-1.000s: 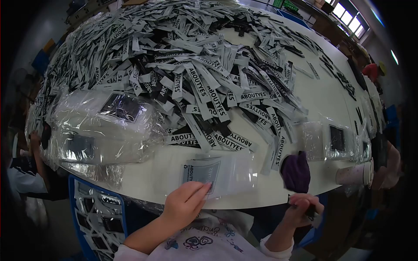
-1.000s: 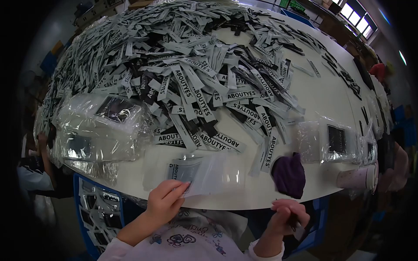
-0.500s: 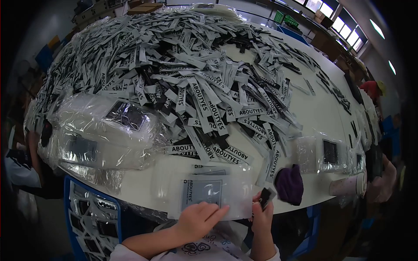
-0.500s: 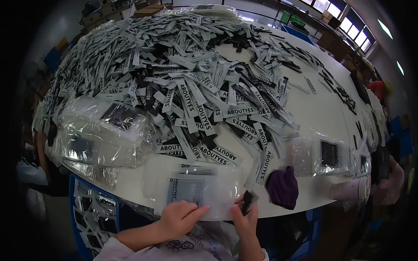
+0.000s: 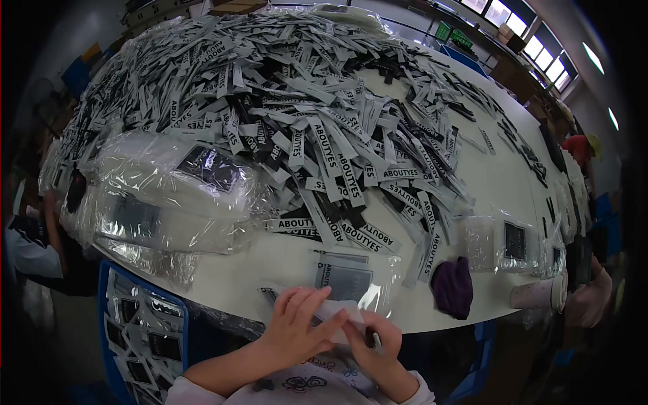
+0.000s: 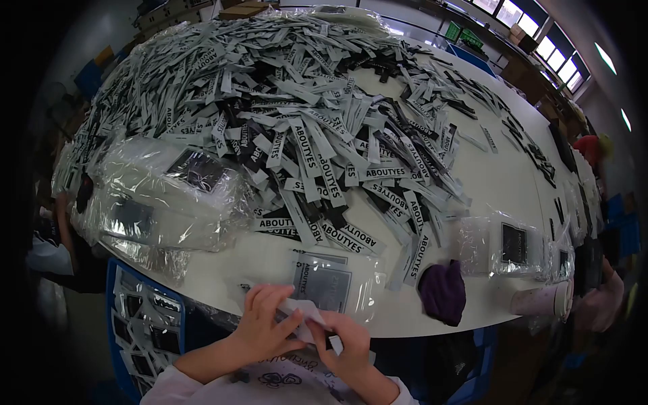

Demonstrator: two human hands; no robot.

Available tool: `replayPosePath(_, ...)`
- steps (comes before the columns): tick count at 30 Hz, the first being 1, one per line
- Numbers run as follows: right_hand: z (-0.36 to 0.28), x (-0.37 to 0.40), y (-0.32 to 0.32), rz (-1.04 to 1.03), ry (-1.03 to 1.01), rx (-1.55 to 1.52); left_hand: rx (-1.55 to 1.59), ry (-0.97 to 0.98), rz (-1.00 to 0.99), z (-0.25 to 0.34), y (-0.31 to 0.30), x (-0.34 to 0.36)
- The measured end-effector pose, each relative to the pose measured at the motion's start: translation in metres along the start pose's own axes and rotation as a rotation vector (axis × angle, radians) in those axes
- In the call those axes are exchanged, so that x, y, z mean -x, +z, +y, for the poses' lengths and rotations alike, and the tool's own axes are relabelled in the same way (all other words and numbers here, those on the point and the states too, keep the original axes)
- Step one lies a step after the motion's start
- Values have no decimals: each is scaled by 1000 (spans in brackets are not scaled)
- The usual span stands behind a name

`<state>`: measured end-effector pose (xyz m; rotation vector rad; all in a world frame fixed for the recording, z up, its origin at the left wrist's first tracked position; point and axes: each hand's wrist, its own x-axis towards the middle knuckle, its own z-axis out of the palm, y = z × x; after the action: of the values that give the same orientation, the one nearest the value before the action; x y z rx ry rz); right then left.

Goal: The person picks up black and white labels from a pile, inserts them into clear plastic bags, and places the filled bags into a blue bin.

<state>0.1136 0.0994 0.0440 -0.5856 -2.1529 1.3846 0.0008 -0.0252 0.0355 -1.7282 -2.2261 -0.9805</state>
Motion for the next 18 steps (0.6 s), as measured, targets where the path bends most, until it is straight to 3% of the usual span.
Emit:
replayPosePath(2, 2, 4, 3, -223, 0, -164, 16, -54, -40, 1, -3, -1)
replayPosePath(4, -3, 4, 1, -193, -1, -176, 112, -26, -72, -1, -5, 1)
replayPosePath(6, -2, 5, -10, -377, 7, -135, 216, 16, -111, -4, -6, 8)
replayPosePath(8, 1, 5, -12, -393, 0, -111, 318, 57, -155, -3, -5, 13)
replayPosePath(10, -4, -1, -13, -403, -10, -84, 596, -13, -98, -2, -3, 13)
replayPosePath(12, -16, -15, -15, -471, 112, -417, 569, -73, -43, -6, -11, 7)
replayPosePath(13, -9, -12, -13, -475, 116, -418, 541, -133, 8, -6, -15, 6)
replayPosePath(16, 17, -8, -11, -400, 151, -384, 402, -40, -102, -6, -11, 7)
replayPosePath(18, 20, -18, -17, -462, -7, 102, 362, -11, -125, -9, -11, 7)
